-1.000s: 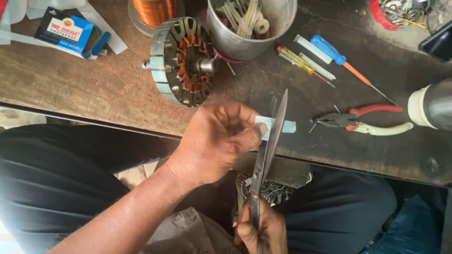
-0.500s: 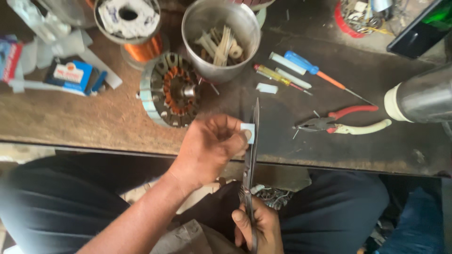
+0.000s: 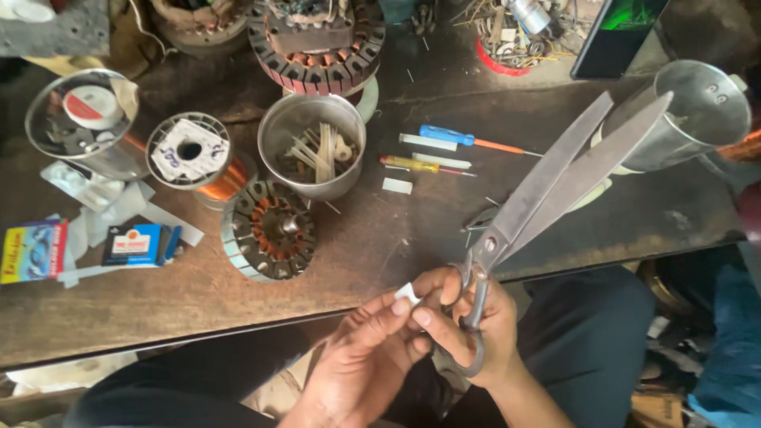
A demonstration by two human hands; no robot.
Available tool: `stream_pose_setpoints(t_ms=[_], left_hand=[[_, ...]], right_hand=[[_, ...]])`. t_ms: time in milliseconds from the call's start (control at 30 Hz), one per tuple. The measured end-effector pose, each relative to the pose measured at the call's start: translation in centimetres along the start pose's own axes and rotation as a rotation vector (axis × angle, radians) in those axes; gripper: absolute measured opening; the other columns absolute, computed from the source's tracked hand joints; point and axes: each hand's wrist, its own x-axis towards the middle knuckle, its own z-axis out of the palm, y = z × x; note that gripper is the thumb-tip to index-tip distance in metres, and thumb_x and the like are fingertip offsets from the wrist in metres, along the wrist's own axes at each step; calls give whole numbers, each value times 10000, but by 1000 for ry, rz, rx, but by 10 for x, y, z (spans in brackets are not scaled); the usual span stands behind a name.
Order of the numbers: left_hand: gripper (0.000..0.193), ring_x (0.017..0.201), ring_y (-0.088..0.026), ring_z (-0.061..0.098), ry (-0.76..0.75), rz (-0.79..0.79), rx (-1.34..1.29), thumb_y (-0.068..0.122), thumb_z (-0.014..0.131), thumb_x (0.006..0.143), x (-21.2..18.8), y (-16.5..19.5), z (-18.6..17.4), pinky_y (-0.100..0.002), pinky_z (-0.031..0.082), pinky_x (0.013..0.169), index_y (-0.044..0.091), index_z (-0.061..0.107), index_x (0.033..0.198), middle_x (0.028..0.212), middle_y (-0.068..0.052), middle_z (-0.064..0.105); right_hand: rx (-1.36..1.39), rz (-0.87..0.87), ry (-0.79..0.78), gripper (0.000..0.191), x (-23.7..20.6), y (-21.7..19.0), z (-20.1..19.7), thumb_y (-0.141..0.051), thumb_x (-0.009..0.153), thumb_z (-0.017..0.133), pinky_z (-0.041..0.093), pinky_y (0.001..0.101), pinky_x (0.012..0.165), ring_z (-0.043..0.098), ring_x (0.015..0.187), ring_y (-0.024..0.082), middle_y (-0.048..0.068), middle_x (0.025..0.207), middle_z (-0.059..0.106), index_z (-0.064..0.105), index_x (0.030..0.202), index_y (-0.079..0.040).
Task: The person cuts small pieces of white insulating tape with scissors and inserts them into the slots of a motor armature. They use a screwdriver to press the tape into place and repeat the process for several slots.
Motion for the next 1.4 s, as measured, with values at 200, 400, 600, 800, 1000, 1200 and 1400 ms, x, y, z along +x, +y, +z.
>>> stream_pose_setpoints(t_ms=[200, 400, 600, 800, 1000, 1200, 1400], left_hand=[[138, 883, -153, 675, 20, 39, 29, 106, 712, 901, 2, -10, -3, -323, 538, 795, 50, 750, 1021, 962, -56, 756], [130, 759, -140, 682, -140, 133, 486, -10, 802, 871, 8, 11, -14, -283, 553, 696, 3, 724, 974, 916, -85, 745], [106, 676, -111, 657, -79, 62, 711, 2, 807, 854, 6, 27, -4, -242, 504, 583, -27, 733, 924, 793, -82, 739], [99, 675, -90, 632, -57, 126, 838, 32, 780, 886, 2, 26, 5, -248, 510, 597, -43, 757, 948, 796, -76, 756], [146, 713, -118, 683, -7, 97, 731, 38, 757, 869, 10, 15, -5, -282, 570, 673, -36, 751, 995, 853, -86, 780], [159, 811, -133, 730, 24, 77, 683, 45, 716, 897, 10, 12, -11, -327, 635, 779, -25, 711, 1041, 918, -90, 766], [133, 774, -111, 685, 113, 154, 632, 78, 702, 930, 13, 23, -3, -325, 641, 746, -16, 699, 1025, 863, -49, 714]], right_hand=[[-36, 16, -25, 296, 6, -9, -1, 33, 877, 759, 464, 227, 652, 609, 770, 85, 100, 929, 675, 484, 898, -73], [80, 409, -233, 317, 25, -37, -17, -34, 812, 800, 504, 263, 678, 636, 795, 98, 73, 882, 670, 495, 877, -89], [-71, 463, -320, 344, 40, -48, -24, -64, 767, 842, 450, 240, 562, 581, 682, 72, 58, 809, 682, 506, 837, -81], [-96, 430, -288, 319, 41, -52, -23, -66, 765, 840, 444, 235, 547, 565, 662, 59, 40, 783, 670, 527, 826, -69], [-205, 438, -237, 255, 37, -58, -22, -79, 780, 841, 405, 228, 532, 532, 633, 46, 21, 741, 634, 589, 809, -56], [-210, 406, -175, 315, 33, -56, -20, -77, 789, 846, 470, 224, 550, 593, 658, 38, 2, 756, 701, 531, 776, -65], [-107, 421, -68, 241, -25, -19, -33, -272, 898, 720, 484, 235, 541, 620, 588, 97, 35, 713, 636, 590, 916, -70]])
